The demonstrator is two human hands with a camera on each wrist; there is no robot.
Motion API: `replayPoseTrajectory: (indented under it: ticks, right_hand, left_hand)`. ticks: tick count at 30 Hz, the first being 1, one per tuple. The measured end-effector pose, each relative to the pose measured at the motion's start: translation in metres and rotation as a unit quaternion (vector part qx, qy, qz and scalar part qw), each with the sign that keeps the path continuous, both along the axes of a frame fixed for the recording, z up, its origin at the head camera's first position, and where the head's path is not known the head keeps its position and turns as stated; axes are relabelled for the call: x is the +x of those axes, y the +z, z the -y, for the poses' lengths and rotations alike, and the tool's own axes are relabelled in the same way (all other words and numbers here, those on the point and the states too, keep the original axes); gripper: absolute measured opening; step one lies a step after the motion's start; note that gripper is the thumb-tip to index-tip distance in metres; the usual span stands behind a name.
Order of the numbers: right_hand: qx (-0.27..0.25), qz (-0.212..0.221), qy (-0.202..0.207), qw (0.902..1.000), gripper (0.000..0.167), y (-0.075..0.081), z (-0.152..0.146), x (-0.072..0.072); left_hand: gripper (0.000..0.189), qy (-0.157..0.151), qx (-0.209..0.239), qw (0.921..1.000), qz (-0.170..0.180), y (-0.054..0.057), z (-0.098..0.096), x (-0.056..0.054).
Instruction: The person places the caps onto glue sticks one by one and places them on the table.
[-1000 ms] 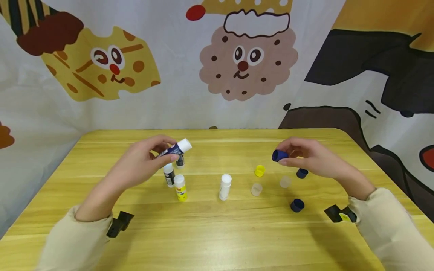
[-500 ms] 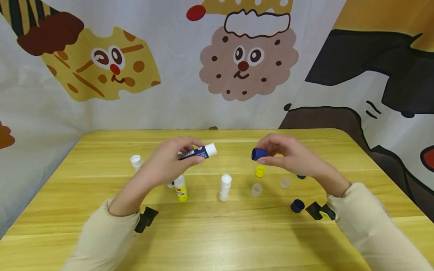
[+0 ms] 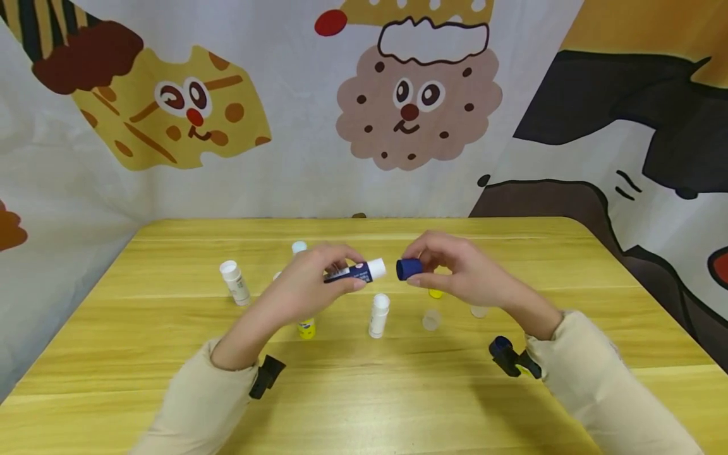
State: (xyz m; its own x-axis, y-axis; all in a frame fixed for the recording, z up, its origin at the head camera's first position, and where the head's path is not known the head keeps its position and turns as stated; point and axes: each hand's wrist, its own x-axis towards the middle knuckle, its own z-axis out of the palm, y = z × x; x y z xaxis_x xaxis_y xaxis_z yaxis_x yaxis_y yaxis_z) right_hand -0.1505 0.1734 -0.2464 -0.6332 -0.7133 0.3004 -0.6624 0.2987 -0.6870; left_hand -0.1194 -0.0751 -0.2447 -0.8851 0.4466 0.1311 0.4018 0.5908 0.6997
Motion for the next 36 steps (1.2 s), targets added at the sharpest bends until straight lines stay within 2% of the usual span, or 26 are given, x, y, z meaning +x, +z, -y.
replayPoseTrajectory:
  ticks: [6, 24, 36]
  right_hand:
    - [-0.003, -0.011, -0.002, 0.9999, 0.027, -0.004, 0.005, 0.006]
    - [-0.030, 0.019, 0.009, 0.9993, 0.025, -0.010, 0.007, 0.009]
    - [-0.053, 0.016, 0.004, 0.9985, 0.026, -0.012, 0.008, 0.010]
  left_hand:
    - [0.024, -0.023, 0.006, 0.9997, -0.003, -0.005, -0.004, 0.001]
    - [0.023, -0.021, 0.007, 0.9998, 0.001, -0.008, -0.007, 0.004]
    - [0.022, -0.021, 0.017, 0.9996, -0.006, -0.010, -0.007, 0.004]
